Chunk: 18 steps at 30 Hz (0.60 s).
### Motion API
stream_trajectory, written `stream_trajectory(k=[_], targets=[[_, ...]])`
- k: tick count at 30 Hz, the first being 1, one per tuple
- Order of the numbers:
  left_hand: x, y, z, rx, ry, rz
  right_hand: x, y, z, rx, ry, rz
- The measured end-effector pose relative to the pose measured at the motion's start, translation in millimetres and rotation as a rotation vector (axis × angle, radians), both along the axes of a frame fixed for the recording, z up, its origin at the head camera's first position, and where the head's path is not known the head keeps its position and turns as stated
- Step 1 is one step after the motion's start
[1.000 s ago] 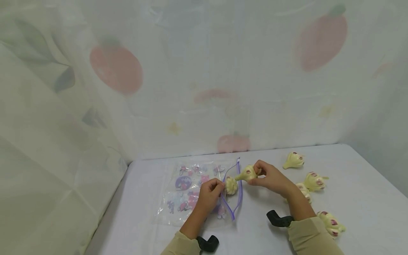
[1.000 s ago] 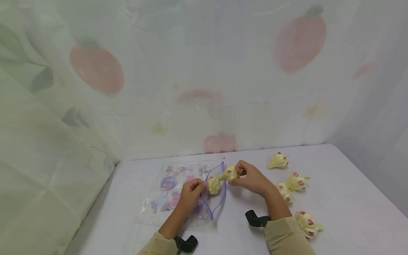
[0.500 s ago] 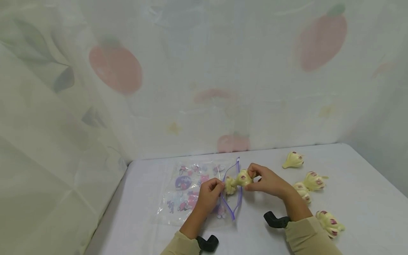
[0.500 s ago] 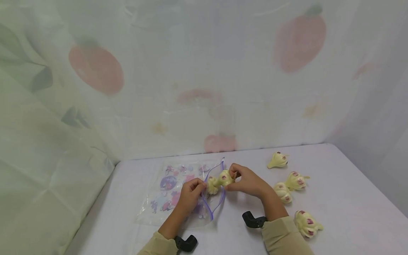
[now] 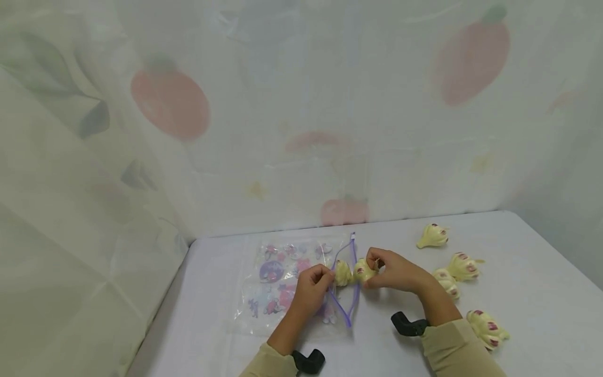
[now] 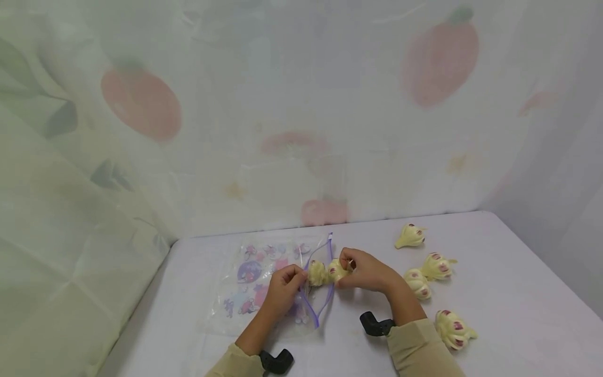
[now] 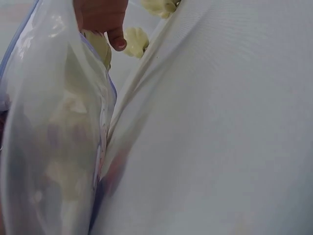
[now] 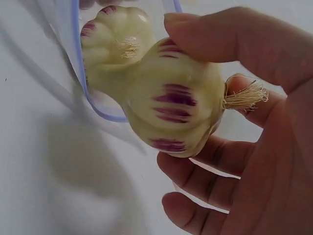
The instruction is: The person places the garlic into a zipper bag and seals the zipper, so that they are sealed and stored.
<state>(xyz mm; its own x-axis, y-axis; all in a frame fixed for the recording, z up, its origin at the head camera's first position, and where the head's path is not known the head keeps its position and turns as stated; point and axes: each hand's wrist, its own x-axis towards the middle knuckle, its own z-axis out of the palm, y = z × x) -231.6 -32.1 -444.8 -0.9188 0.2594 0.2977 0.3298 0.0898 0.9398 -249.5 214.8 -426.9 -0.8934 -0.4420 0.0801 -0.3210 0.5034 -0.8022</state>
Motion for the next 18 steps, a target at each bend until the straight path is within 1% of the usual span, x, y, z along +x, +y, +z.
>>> stream_trajectory(k=[5,10,15,18], targets=[[1.3,1.7,1.2,-0.007,0.003,-0.009,-0.6,1.8,-2.7,-0.015,0.032,-0.008],[2.9,3.0,3.7,-0.020,0.006,0.010,-1.0,-2.0,-4.3,-0.039,0.057,-0.054],[5.0,3.3,5.7,-0.029,0.013,0.011,-2.0,-13.3,-8.3,0.004,0.053,-0.110],[4.9,3.3,5.2,-0.032,0.034,-0.006,-1.8,-20.3,-10.5,0.006,0.032,-0.099]])
